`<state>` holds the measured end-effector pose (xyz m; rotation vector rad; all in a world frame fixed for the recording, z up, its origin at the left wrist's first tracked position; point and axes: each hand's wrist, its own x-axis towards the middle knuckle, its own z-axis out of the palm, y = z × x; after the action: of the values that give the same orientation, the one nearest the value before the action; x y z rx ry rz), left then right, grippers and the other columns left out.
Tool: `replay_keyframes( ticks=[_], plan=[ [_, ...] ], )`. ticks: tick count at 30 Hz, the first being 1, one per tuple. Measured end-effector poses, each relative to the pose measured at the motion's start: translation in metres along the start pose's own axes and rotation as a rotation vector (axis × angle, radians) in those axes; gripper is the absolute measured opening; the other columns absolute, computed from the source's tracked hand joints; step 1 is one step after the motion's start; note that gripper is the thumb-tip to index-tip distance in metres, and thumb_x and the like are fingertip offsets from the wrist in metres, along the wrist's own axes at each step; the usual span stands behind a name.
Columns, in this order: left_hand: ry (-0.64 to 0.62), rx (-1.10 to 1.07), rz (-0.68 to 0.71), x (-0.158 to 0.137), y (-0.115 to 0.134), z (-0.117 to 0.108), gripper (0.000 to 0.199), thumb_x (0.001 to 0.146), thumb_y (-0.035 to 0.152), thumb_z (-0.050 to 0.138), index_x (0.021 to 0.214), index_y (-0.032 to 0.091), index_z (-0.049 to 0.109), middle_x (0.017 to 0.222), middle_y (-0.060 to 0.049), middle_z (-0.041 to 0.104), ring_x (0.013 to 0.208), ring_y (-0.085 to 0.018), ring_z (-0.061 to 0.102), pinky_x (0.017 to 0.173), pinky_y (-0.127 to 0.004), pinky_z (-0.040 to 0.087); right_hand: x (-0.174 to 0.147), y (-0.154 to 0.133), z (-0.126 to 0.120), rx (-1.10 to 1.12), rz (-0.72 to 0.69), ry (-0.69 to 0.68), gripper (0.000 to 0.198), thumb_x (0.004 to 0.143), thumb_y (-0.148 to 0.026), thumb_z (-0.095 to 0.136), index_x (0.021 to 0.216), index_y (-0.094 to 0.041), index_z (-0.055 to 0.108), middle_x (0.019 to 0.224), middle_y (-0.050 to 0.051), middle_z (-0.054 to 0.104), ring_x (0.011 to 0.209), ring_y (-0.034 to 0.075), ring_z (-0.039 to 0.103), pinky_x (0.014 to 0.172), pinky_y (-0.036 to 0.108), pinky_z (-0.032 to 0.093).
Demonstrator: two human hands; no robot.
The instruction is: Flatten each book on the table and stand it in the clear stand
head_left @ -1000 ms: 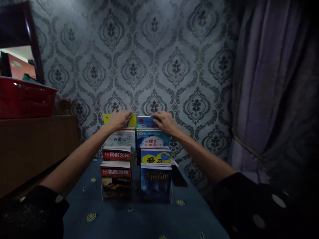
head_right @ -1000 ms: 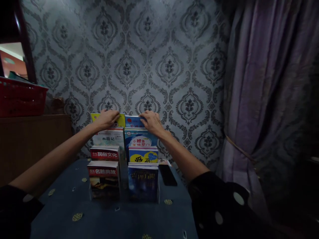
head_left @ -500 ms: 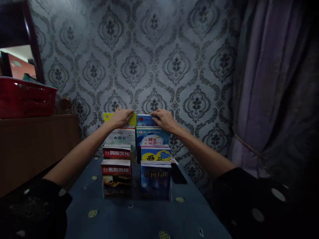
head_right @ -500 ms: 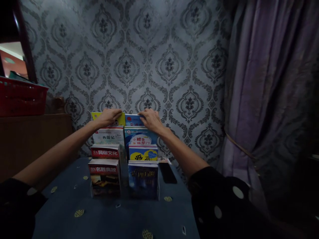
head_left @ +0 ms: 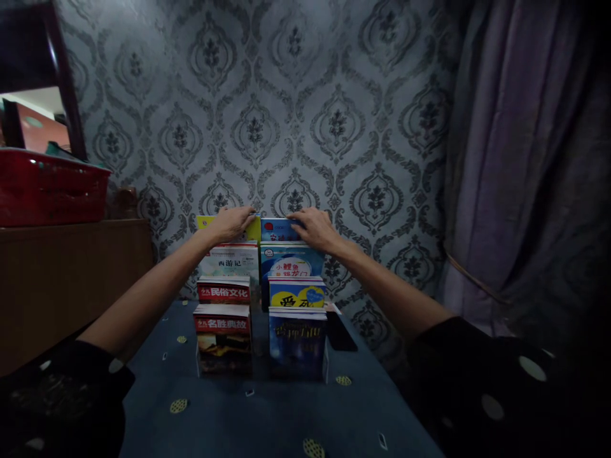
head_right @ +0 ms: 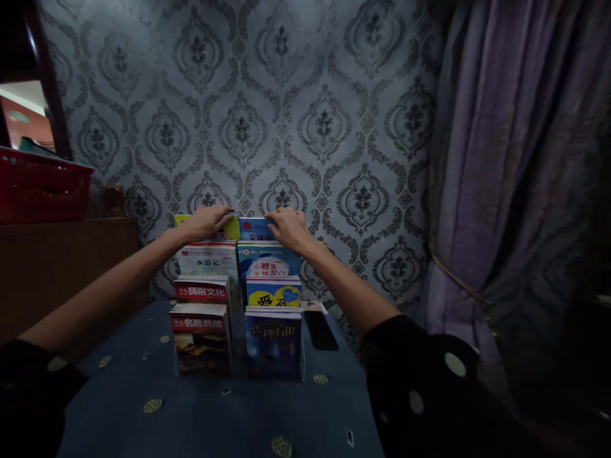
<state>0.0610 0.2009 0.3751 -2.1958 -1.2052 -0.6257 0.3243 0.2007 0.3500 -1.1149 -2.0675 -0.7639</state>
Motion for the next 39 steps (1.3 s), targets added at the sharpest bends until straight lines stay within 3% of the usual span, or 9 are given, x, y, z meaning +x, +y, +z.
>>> replay_keyframes(
  ticks=[3, 6, 9, 11, 14, 19, 28, 39],
  plan=[
    [0.063, -0.029, 0.003, -0.005, -0.004, -0.003, 0.039, 0.104, 0.032, 0.033, 0.135, 0.02, 0.053, 0.137, -0.011, 0.063, 0.126, -0.025, 0.057, 0.106, -0.042, 0.04, -0.001, -0.003, -0.005, 0.024, 0.006, 0.01, 0.035, 0.094, -0.025, 0.053, 0.125, -0.022, 0.069, 0.113, 0.013, 0.07, 0.108, 0.032, 0.057, 0.093, 0.048, 0.04],
    [0.281, -0.129, -0.015, -0.024, -0.014, -0.002, 0.038, 0.102, 0.027, 0.034, 0.131, 0.018, 0.056, 0.132, -0.011, 0.064, 0.124, -0.024, 0.057, 0.107, -0.04, 0.041, -0.012, -0.018, -0.011, 0.07, 0.026, 0.139, 0.035, 0.093, -0.021, 0.053, 0.124, -0.017, 0.069, 0.124, 0.016, 0.065, 0.118, 0.034, 0.054, 0.101, 0.051, 0.039],
    [0.52, -0.251, -0.183, -0.059, -0.032, 0.01, 0.036, 0.099, 0.024, 0.032, 0.123, 0.017, 0.059, 0.125, -0.011, 0.065, 0.12, -0.023, 0.058, 0.106, -0.037, 0.044, -0.038, -0.052, -0.005, 0.239, 0.056, 0.296, 0.034, 0.096, -0.021, 0.046, 0.121, -0.017, 0.069, 0.121, 0.015, 0.066, 0.117, 0.032, 0.057, 0.101, 0.049, 0.043],
    [0.584, -0.33, -0.361, -0.085, -0.042, 0.025, 0.036, 0.098, 0.023, 0.031, 0.117, 0.016, 0.061, 0.119, -0.012, 0.066, 0.115, -0.024, 0.06, 0.104, -0.037, 0.046, -0.06, -0.079, 0.011, 0.487, 0.053, 0.218, 0.033, 0.099, -0.026, 0.044, 0.12, -0.021, 0.068, 0.109, 0.011, 0.07, 0.103, 0.027, 0.064, 0.093, 0.044, 0.05],
    [0.559, -0.398, -0.491, -0.117, -0.051, 0.049, 0.035, 0.094, 0.022, 0.035, 0.112, 0.017, 0.063, 0.112, -0.012, 0.067, 0.111, -0.025, 0.062, 0.101, -0.04, 0.049, -0.084, -0.111, 0.046, 0.73, 0.096, 0.045, 0.039, 0.095, -0.03, 0.048, 0.13, -0.019, 0.062, 0.115, 0.013, 0.07, 0.101, 0.026, 0.067, 0.091, 0.044, 0.054],
    [0.537, -0.448, -0.456, -0.132, -0.055, 0.077, 0.039, 0.092, 0.022, 0.039, 0.12, 0.017, 0.065, 0.117, -0.012, 0.068, 0.114, -0.024, 0.062, 0.105, -0.042, 0.048, -0.081, -0.129, 0.088, 0.776, 0.211, 0.025, 0.051, 0.09, -0.033, 0.053, 0.139, -0.019, 0.054, 0.115, 0.014, 0.07, 0.099, 0.028, 0.068, 0.093, 0.047, 0.054],
    [0.518, -0.598, -0.445, -0.131, -0.068, 0.1, 0.047, 0.09, 0.02, 0.043, 0.133, 0.017, 0.063, 0.13, -0.009, 0.07, 0.116, -0.022, 0.066, 0.103, -0.037, 0.05, -0.069, -0.144, 0.101, 0.784, 0.402, 0.005, 0.049, 0.088, -0.029, 0.055, 0.135, -0.017, 0.054, 0.109, 0.012, 0.071, 0.098, 0.025, 0.068, 0.095, 0.043, 0.053],
    [0.435, -0.589, -0.527, -0.132, -0.062, 0.091, 0.041, 0.089, 0.02, 0.046, 0.118, 0.019, 0.075, 0.115, -0.006, 0.077, 0.102, -0.025, 0.07, 0.093, -0.032, 0.051, -0.064, -0.146, 0.107, 0.884, 0.517, 0.013, 0.052, 0.085, -0.027, 0.057, 0.135, -0.015, 0.052, 0.105, 0.011, 0.072, 0.095, 0.025, 0.07, 0.091, 0.044, 0.055]
  ],
)
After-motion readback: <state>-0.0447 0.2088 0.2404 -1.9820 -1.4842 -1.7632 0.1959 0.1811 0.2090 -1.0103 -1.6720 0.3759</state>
